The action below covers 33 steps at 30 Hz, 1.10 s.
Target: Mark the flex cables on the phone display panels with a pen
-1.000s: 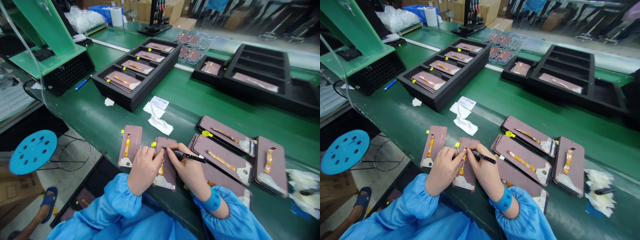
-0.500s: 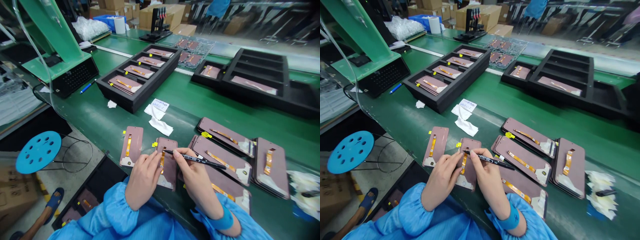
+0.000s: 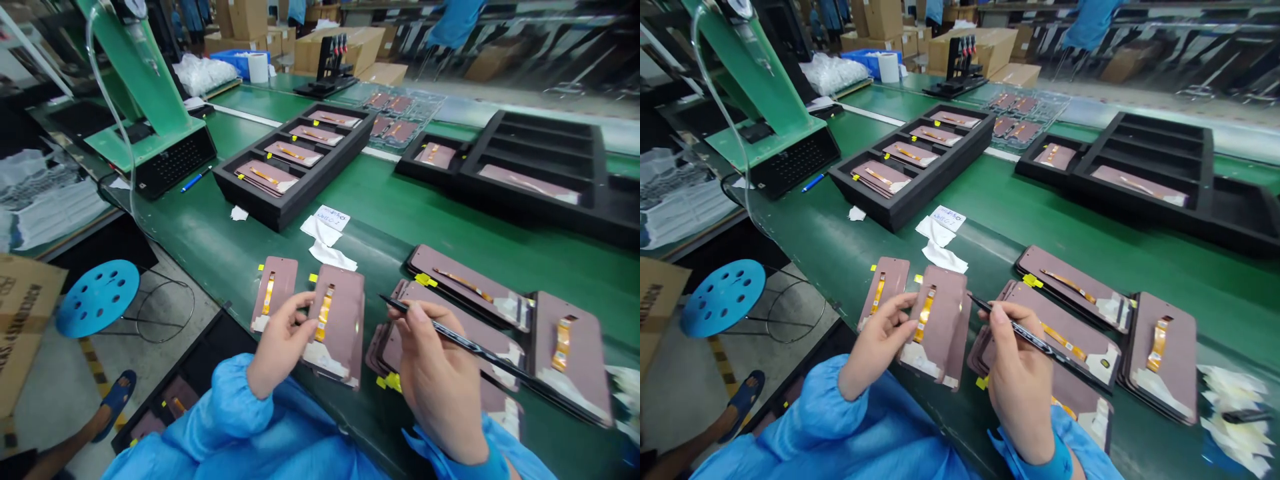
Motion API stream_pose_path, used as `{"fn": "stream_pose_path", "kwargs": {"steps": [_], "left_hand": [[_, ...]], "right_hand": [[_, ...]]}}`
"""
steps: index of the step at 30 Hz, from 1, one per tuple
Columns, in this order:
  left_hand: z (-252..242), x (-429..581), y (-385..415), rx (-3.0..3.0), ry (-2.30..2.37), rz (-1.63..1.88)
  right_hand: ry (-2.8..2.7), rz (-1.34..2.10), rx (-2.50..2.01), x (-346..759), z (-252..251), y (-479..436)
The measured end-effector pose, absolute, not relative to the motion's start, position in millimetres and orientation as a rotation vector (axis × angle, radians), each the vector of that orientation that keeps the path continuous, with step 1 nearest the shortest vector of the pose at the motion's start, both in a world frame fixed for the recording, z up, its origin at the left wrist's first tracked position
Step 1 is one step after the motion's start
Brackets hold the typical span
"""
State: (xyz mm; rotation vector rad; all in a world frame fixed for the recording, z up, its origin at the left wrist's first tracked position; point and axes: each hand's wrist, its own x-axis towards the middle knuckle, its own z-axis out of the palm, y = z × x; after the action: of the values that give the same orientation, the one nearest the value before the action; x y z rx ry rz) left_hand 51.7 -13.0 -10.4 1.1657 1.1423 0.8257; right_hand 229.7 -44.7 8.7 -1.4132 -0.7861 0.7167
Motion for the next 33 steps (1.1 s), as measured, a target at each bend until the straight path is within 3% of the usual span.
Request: {"fn": "stream_pose_path", "kwargs": {"steps": [8,14,20,33], "left_hand": [[-7,-14,8,1.293,1.411,0.924],[-6,-9,6,2.234,1.789,0.694],[-8,45,-8,2.676,1.263,0.586],[-22,68,-9,2.794,1.285,0.432]], "right_hand": [[-1.036,0.87,-1.591,226,11,-41],[-1.186,0.943,-1.617,225,-9,-34],[-1.256,0.82,-1.683,224,-13,-30],[-1.411,0.726,-1.657,224,-16,-26]]}}
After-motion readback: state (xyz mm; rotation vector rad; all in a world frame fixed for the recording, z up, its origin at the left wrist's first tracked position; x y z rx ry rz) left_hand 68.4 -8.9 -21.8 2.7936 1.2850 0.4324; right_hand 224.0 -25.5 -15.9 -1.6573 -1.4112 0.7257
